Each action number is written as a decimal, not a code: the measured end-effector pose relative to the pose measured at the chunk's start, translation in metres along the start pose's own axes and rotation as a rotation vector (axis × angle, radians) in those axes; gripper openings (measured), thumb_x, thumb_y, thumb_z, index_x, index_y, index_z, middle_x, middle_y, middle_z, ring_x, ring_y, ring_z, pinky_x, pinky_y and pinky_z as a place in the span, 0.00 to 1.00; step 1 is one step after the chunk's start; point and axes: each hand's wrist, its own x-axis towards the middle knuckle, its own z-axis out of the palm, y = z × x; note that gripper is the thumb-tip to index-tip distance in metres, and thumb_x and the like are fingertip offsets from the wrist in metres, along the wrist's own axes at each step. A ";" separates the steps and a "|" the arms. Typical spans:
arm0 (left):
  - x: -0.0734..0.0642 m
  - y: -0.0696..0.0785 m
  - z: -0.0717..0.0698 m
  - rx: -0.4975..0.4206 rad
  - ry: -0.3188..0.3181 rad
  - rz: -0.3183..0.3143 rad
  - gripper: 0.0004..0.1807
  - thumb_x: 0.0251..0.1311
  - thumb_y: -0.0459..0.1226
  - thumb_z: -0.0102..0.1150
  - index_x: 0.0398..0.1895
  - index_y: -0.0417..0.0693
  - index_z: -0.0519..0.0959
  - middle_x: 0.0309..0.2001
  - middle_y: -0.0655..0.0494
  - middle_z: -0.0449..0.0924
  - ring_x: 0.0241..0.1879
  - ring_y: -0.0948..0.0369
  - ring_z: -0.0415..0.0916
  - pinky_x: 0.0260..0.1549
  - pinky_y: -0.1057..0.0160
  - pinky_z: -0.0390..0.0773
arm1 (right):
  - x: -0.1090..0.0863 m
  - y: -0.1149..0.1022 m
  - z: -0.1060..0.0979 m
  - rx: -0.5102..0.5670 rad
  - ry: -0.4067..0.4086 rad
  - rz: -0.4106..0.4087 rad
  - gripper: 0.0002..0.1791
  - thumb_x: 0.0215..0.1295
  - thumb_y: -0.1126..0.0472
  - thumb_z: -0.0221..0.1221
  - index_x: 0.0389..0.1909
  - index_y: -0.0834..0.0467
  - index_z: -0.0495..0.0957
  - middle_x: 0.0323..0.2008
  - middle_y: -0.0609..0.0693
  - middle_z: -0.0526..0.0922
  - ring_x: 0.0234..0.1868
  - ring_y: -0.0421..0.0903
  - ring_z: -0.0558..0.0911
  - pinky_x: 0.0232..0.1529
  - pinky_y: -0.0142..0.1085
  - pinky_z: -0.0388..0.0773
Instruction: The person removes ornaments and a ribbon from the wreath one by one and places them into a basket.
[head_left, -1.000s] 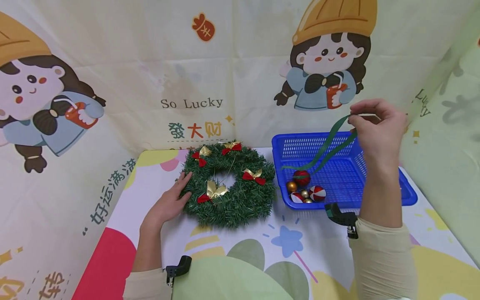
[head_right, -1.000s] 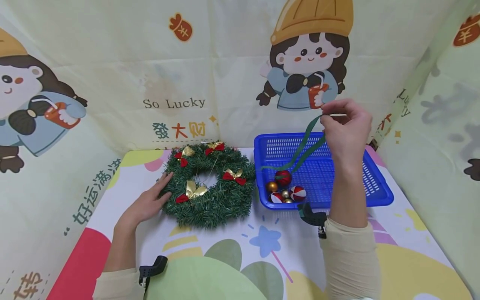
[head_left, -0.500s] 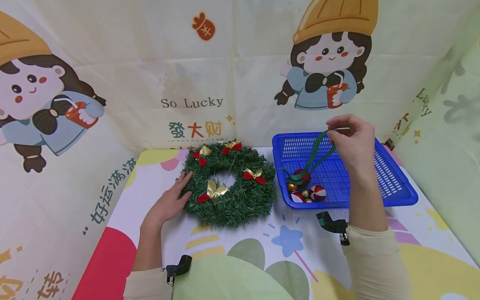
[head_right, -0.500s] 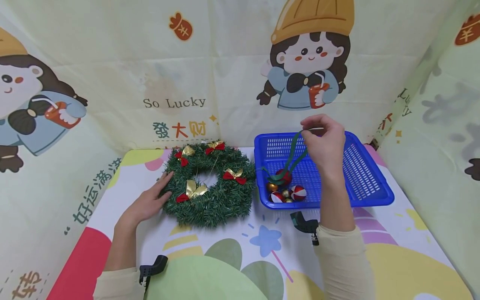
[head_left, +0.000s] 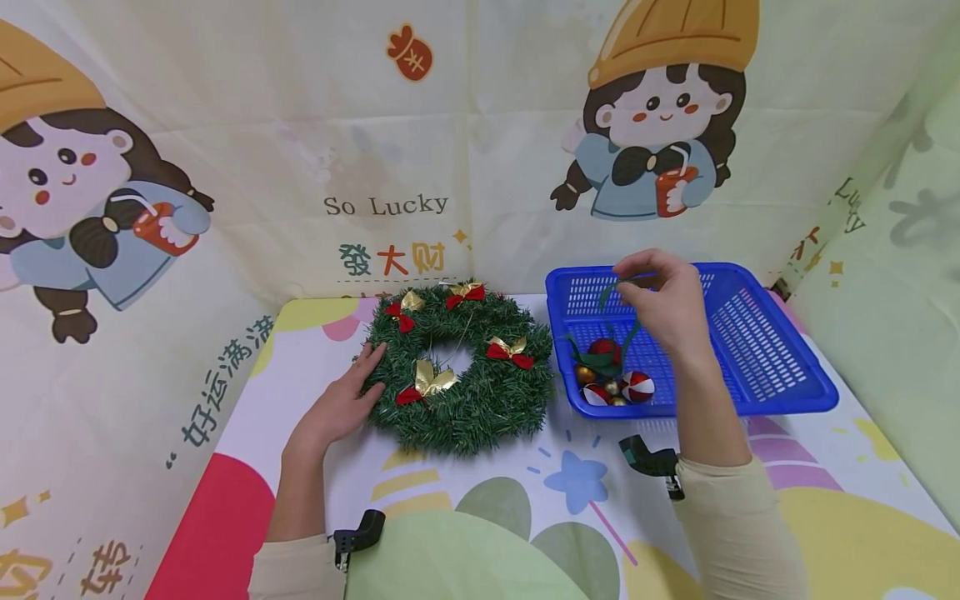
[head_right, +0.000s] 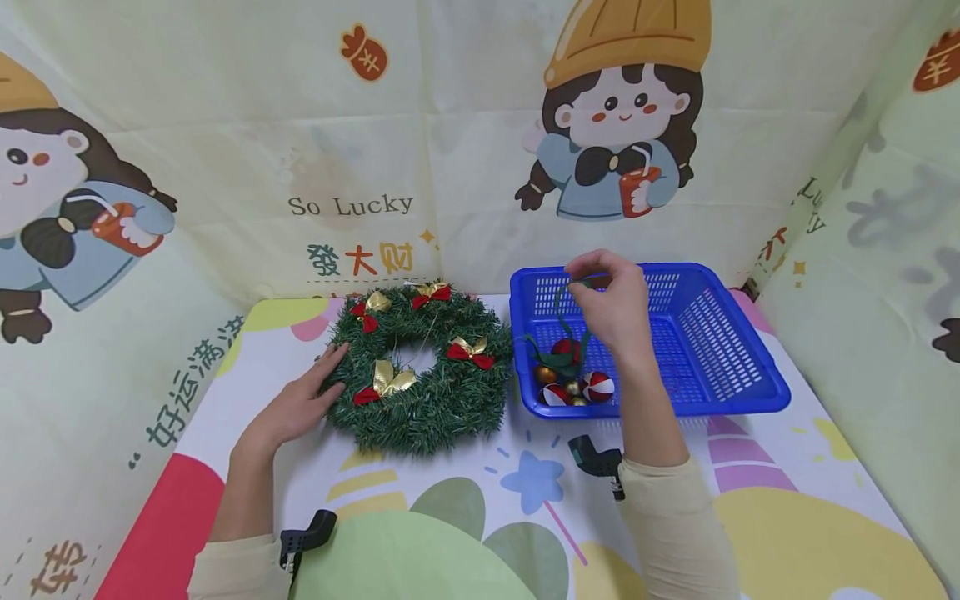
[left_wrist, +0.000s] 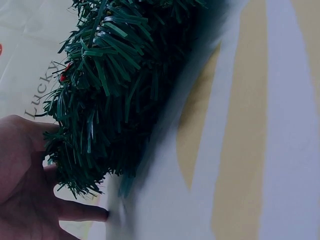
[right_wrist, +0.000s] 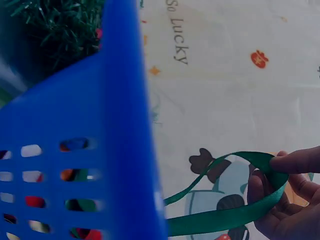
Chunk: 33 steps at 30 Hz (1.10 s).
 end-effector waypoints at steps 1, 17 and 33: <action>0.000 0.000 0.000 0.000 0.000 0.000 0.37 0.81 0.41 0.45 0.87 0.54 0.45 0.86 0.43 0.36 0.82 0.34 0.40 0.75 0.29 0.50 | -0.001 0.001 0.002 -0.002 -0.014 -0.004 0.12 0.73 0.64 0.62 0.55 0.58 0.84 0.55 0.55 0.82 0.51 0.48 0.80 0.41 0.21 0.79; -0.001 0.001 0.000 0.002 -0.006 -0.007 0.37 0.82 0.42 0.44 0.87 0.55 0.44 0.86 0.42 0.35 0.81 0.33 0.40 0.75 0.28 0.50 | -0.007 0.027 0.015 -0.112 -0.231 0.018 0.08 0.72 0.65 0.63 0.49 0.60 0.84 0.54 0.60 0.82 0.51 0.57 0.81 0.45 0.38 0.82; 0.001 -0.002 0.001 0.018 0.001 -0.004 0.36 0.82 0.41 0.44 0.87 0.54 0.44 0.86 0.42 0.36 0.80 0.32 0.44 0.74 0.29 0.52 | -0.010 0.044 0.018 -0.233 -0.424 0.026 0.05 0.70 0.66 0.64 0.44 0.59 0.84 0.47 0.61 0.85 0.43 0.56 0.85 0.42 0.45 0.88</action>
